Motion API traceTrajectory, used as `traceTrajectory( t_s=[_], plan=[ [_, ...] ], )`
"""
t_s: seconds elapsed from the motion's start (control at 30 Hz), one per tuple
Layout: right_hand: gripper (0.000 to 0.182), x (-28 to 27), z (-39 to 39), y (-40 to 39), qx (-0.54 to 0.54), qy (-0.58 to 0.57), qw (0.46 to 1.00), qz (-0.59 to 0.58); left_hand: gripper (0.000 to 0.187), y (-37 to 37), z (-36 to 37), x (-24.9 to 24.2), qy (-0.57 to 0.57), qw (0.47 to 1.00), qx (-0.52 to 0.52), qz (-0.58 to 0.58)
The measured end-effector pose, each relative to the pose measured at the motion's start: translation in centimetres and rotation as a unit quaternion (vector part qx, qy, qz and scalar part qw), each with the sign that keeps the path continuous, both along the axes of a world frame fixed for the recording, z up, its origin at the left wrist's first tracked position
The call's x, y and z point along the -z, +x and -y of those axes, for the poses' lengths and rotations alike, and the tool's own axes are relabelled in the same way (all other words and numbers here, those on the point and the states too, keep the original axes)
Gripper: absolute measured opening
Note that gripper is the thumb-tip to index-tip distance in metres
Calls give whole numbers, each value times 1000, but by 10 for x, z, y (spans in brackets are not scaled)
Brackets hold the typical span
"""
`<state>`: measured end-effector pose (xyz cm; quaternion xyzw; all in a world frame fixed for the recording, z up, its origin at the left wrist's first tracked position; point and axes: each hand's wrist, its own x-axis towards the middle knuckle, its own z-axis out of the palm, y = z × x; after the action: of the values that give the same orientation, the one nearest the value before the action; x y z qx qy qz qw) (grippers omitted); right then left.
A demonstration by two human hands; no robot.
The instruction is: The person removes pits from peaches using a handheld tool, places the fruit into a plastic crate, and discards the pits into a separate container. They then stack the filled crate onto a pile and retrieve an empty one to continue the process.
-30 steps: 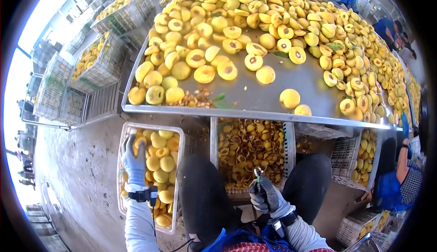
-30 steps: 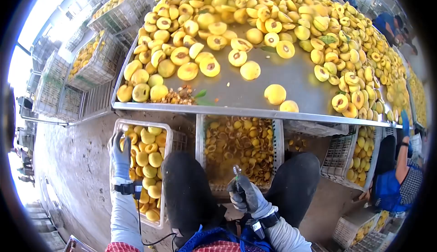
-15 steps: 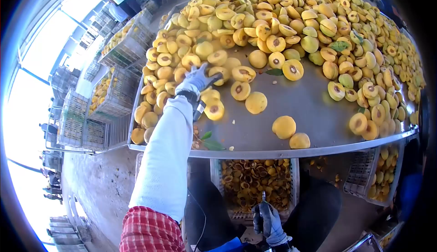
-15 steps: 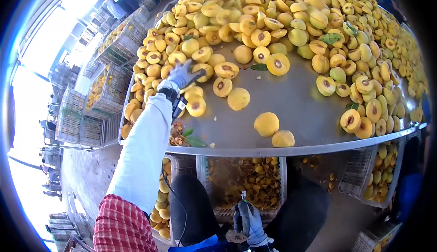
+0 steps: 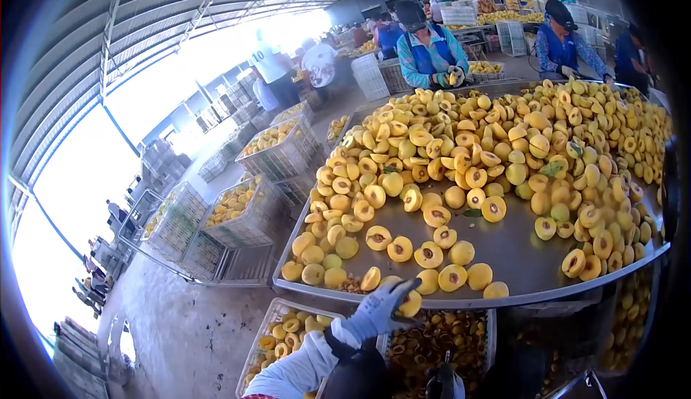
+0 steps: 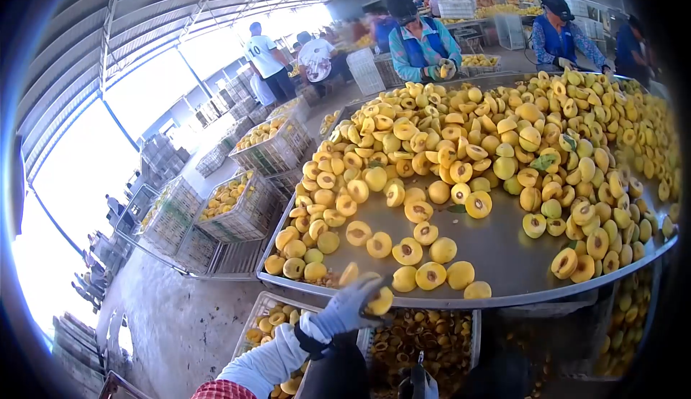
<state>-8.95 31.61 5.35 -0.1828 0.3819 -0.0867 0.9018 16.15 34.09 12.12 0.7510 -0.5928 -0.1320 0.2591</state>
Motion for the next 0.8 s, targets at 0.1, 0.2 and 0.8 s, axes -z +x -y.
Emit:
traceTrajectory(
  t_s=[0.1,0.2,0.8],
  plan=[
    [35,3,-10,-6,-26,-87,993,75,90,-65,-42,9,104,981,151,64],
    [46,-16,-10,-13,-92,-394,914,40,91,-109,-69,9,46,993,106,26],
    [21,-36,-54,-41,-123,-617,777,-19,51,-188,-102,42,-227,742,-310,-550]
  ],
)
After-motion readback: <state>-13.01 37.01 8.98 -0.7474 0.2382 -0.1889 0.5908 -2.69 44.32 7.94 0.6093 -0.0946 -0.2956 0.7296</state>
